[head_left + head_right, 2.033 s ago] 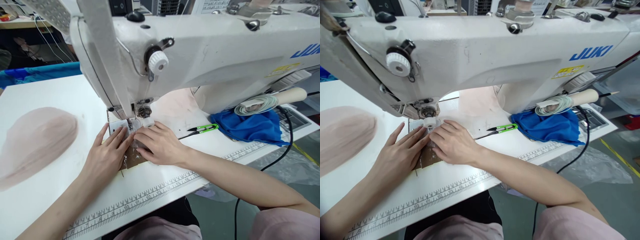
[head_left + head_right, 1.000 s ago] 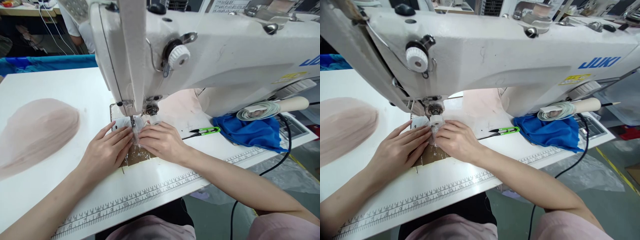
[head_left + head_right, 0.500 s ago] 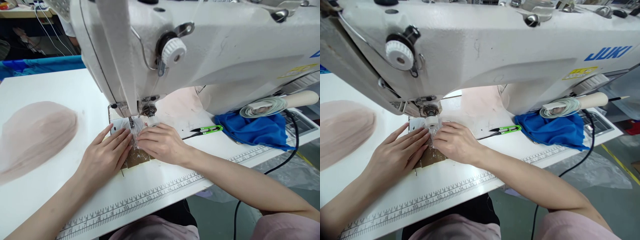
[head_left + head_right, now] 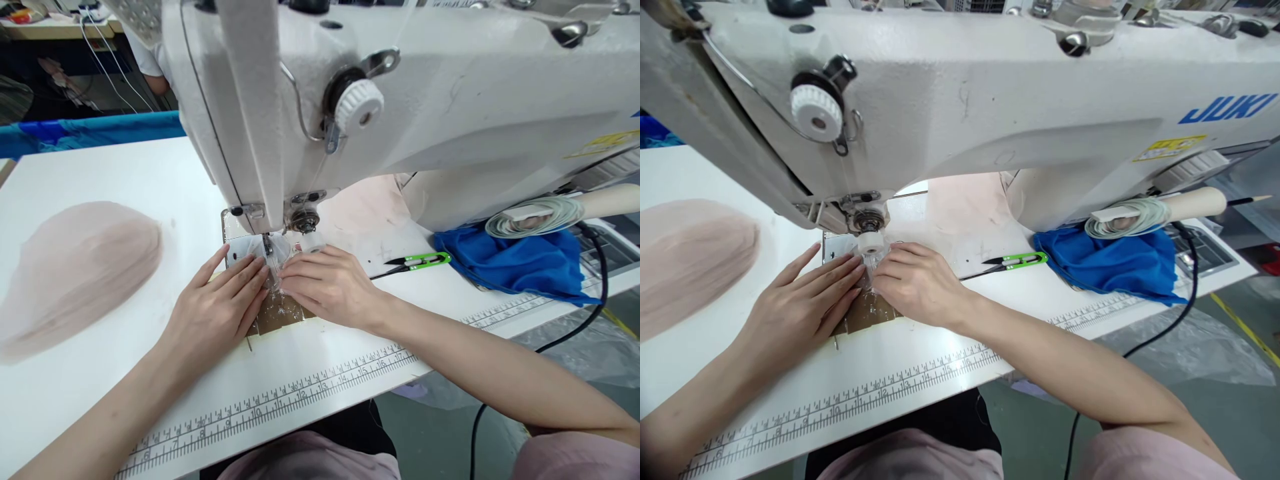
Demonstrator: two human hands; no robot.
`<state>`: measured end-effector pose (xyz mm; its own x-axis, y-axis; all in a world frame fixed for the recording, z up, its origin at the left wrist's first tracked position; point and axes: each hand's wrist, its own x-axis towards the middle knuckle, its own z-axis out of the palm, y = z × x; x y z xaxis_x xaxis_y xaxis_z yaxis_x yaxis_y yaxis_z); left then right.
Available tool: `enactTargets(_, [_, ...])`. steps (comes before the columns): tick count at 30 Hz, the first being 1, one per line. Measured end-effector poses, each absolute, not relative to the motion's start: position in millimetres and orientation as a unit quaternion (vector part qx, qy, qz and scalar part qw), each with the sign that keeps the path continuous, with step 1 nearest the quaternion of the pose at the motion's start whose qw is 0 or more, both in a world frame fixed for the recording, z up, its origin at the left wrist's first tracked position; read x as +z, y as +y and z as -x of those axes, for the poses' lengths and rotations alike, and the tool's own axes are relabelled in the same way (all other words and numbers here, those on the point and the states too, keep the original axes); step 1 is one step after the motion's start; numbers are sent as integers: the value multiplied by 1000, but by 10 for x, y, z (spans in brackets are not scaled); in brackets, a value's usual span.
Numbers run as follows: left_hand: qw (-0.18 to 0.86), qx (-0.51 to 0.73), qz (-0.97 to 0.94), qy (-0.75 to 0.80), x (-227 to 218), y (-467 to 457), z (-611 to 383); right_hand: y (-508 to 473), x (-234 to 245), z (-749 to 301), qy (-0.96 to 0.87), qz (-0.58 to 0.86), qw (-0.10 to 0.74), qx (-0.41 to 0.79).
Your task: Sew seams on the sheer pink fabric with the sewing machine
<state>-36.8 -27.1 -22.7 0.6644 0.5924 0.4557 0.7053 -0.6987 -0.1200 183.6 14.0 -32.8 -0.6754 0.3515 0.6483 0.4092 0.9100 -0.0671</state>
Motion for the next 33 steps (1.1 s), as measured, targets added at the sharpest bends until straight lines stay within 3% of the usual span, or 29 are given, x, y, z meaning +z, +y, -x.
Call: enactTargets(33, [132,-197,895,-379,-235,-266,379,112,-346,-1855,-918,250,307,-24])
